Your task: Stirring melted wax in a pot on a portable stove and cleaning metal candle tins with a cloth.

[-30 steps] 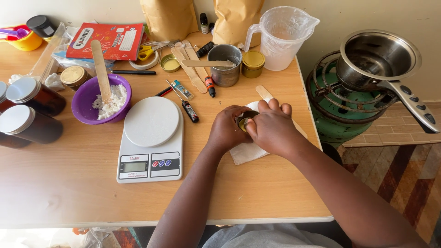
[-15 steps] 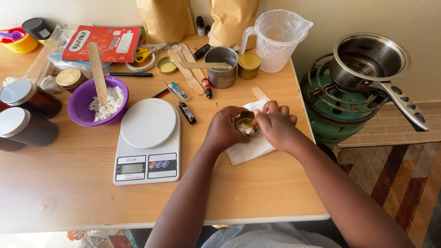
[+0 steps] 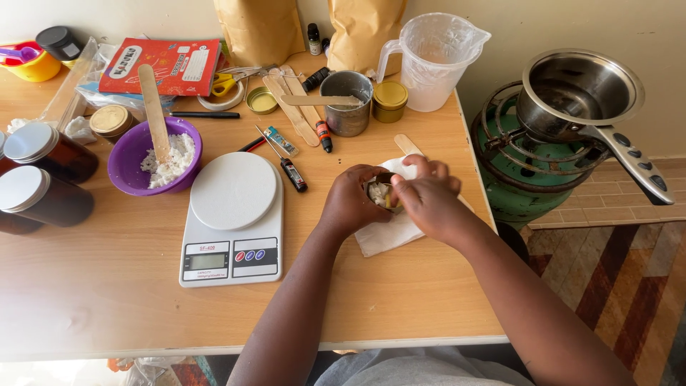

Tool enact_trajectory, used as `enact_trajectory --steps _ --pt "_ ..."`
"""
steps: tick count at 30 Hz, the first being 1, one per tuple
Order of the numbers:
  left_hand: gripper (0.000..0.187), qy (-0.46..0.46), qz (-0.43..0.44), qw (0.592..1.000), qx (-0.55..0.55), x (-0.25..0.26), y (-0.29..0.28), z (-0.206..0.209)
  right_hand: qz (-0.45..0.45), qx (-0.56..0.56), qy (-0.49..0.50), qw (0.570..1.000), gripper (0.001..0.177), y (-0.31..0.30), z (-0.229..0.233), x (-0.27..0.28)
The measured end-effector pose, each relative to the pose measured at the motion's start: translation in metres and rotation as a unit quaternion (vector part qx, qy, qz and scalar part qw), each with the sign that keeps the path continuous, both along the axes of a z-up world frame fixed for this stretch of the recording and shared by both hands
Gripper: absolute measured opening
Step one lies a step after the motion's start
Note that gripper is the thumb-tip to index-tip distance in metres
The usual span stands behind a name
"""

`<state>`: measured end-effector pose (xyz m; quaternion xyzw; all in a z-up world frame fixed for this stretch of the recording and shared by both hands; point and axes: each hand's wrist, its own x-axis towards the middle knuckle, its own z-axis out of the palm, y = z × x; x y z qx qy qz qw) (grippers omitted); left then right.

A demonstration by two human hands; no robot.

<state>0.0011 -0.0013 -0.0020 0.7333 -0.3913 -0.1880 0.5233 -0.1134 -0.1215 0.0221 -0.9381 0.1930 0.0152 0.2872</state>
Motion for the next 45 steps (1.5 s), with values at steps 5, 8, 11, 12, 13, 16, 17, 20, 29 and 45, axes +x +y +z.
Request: enact_trajectory --steps 5,8,11,12,13,16,17,20,29,45 --pt "0.062 0.012 -0.001 1.000 0.002 -0.001 0.002 0.006 0.019 -0.015 -0.107 0.994 0.048 0.005 0.016 -0.009" --pt "0.062 0.010 0.000 1.000 0.004 0.001 0.001 0.004 0.077 0.009 -0.103 0.992 0.058 0.011 0.014 -0.009" --pt "0.062 0.002 0.002 1.000 -0.005 -0.001 0.001 0.004 0.095 0.003 -0.079 0.992 0.056 0.013 0.012 -0.006" --pt "0.063 0.000 0.000 1.000 -0.003 -0.001 0.002 0.005 0.098 -0.008 -0.066 0.993 0.055 0.013 0.013 -0.005" --pt "0.063 -0.003 -0.003 1.000 -0.002 -0.002 0.002 0.006 0.102 -0.020 -0.054 0.993 0.054 0.014 0.014 -0.004" --pt "0.062 -0.009 -0.001 1.000 -0.002 -0.001 0.002 0.003 0.096 -0.070 -0.016 0.993 0.052 0.011 0.013 0.001" --pt "0.062 -0.009 -0.003 1.000 -0.003 -0.001 0.002 0.006 0.095 -0.071 -0.015 0.993 0.052 0.010 0.012 0.003" --pt "0.060 -0.009 -0.009 1.000 0.001 -0.002 0.002 0.009 0.088 -0.141 0.040 0.985 0.055 0.009 0.005 0.008" --pt "0.053 -0.035 -0.003 0.999 -0.027 0.009 -0.006 -0.025 0.055 -0.285 0.071 0.954 0.060 0.017 -0.009 0.030" --pt "0.063 -0.009 -0.005 1.000 -0.006 -0.001 0.002 -0.002 -0.002 0.111 0.069 0.991 0.054 -0.008 0.006 0.006"
